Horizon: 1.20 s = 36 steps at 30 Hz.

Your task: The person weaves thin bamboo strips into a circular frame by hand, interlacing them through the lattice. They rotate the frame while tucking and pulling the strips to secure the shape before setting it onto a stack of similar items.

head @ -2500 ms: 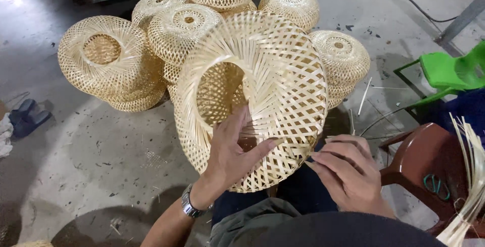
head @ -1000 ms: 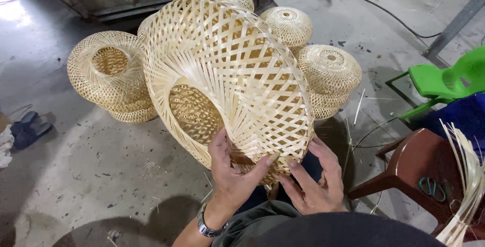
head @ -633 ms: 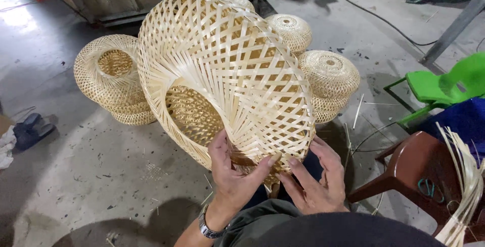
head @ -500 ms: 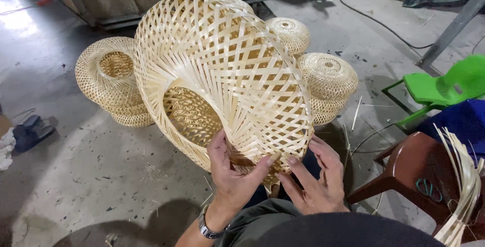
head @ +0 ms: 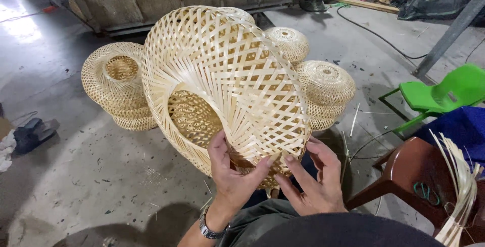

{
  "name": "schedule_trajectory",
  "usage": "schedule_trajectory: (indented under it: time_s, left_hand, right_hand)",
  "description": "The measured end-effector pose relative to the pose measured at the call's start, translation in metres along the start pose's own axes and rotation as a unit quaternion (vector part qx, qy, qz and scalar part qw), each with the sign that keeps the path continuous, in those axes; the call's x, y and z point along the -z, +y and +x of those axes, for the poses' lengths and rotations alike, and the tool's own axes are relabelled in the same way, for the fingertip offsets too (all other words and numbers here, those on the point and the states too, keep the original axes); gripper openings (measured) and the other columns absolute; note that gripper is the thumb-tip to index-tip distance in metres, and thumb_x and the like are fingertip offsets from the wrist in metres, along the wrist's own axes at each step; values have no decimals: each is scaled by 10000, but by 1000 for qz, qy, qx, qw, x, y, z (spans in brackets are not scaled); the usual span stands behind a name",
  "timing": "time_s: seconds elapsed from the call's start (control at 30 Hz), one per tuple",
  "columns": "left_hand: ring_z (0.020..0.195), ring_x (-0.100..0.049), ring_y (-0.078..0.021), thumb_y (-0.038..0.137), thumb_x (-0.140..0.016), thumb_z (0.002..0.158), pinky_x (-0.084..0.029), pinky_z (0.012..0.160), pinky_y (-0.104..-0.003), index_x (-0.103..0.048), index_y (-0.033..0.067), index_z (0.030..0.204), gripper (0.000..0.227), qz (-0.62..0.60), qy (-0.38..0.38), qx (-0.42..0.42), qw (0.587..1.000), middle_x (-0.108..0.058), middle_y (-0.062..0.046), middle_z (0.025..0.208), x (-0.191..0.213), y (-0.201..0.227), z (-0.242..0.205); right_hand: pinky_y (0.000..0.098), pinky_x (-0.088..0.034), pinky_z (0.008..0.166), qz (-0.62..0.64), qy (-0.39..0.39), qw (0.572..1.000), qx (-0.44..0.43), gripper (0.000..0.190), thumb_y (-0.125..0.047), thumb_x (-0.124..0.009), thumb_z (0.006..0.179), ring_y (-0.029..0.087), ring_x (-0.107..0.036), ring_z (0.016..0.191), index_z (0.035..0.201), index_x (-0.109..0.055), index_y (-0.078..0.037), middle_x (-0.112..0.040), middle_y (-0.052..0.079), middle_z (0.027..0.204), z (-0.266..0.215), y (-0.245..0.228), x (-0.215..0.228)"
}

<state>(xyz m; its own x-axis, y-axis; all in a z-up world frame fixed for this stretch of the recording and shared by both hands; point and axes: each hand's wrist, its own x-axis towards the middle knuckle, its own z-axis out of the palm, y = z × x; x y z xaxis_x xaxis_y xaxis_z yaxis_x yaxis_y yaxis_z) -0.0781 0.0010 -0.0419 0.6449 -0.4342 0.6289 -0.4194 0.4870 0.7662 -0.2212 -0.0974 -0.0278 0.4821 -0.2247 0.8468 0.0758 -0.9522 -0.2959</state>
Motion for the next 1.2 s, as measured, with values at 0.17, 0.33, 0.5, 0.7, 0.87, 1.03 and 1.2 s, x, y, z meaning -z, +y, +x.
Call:
schedule_trajectory:
  time_s: [0.17, 0.33, 0.5, 0.7, 0.87, 1.03, 1.2]
  left_hand:
    - [1241, -630, -246, 1, -855, 804, -591, 1033, -343, -214, -27, 1465, 921, -17, -6, -16, 1000, -521, -203, 1365, 3, -10, -5]
    - [1220, -649, -240, 13, -862, 792, -600, 1010, -333, -224, -26, 1451, 918, -3, 5, 6, 1000, -549, -202, 1341, 2, -9, -7]
    - [1245, -626, -238, 45, -856, 805, -576, 1052, -337, -221, -28, 1468, 922, -5, 5, -12, 1000, -520, -198, 1363, -1, 0, -4]
    - [1249, -582, -243, 61, -887, 744, -523, 1075, -351, -257, -30, 1447, 948, 87, 4, -29, 996, -507, -196, 1352, -4, 1, 2]
    - [1254, -591, -235, 74, -886, 763, -530, 1076, -345, -239, -30, 1453, 951, 73, -31, -11, 997, -520, -196, 1354, -1, 2, 7]
    - [1252, -609, -239, 82, -873, 769, -553, 1072, -337, -219, -31, 1476, 969, 46, -45, 23, 998, -530, -202, 1362, -4, 6, 8]
    - [1178, -652, -204, 32, -791, 828, -607, 978, -322, -353, -23, 1425, 742, -73, -28, 88, 993, -595, -165, 1323, -18, 27, 1]
  right_hand:
    - [440, -526, 1068, -25, -15, 1000, -2, 628, -63, -883, 733, 400, -480, 1354, 1303, -620, -91, -383, 190, 1382, 1, -7, 3]
    - [431, -534, 1033, -26, -21, 999, 0, 631, -64, -876, 752, 397, -498, 1331, 1321, -605, -80, -382, 210, 1385, 1, -6, 5]
    - [443, -521, 1054, -39, -8, 999, 7, 587, -13, -861, 723, 421, -489, 1332, 1267, -645, -51, -387, 224, 1379, 1, -5, 2]
    - [452, -529, 1082, -16, 23, 999, 18, 540, 4, -851, 748, 431, -503, 1339, 1255, -666, -19, -397, 233, 1388, -3, 3, -4]
    - [458, -525, 1004, -73, 25, 997, 13, 570, -114, -900, 728, 373, -551, 1249, 1233, -646, -34, -480, 207, 1339, -7, 8, 2]
    - [474, -470, 1087, -72, 58, 995, -20, 862, -230, -898, 714, 402, -536, 1279, 1407, -422, -34, -458, 227, 1366, 2, 11, 9]
    - [462, -484, 1026, 187, -57, 939, -282, 1247, -252, -862, 696, 367, -548, 1292, 1595, -48, 38, -457, 254, 1456, -13, 31, -8]
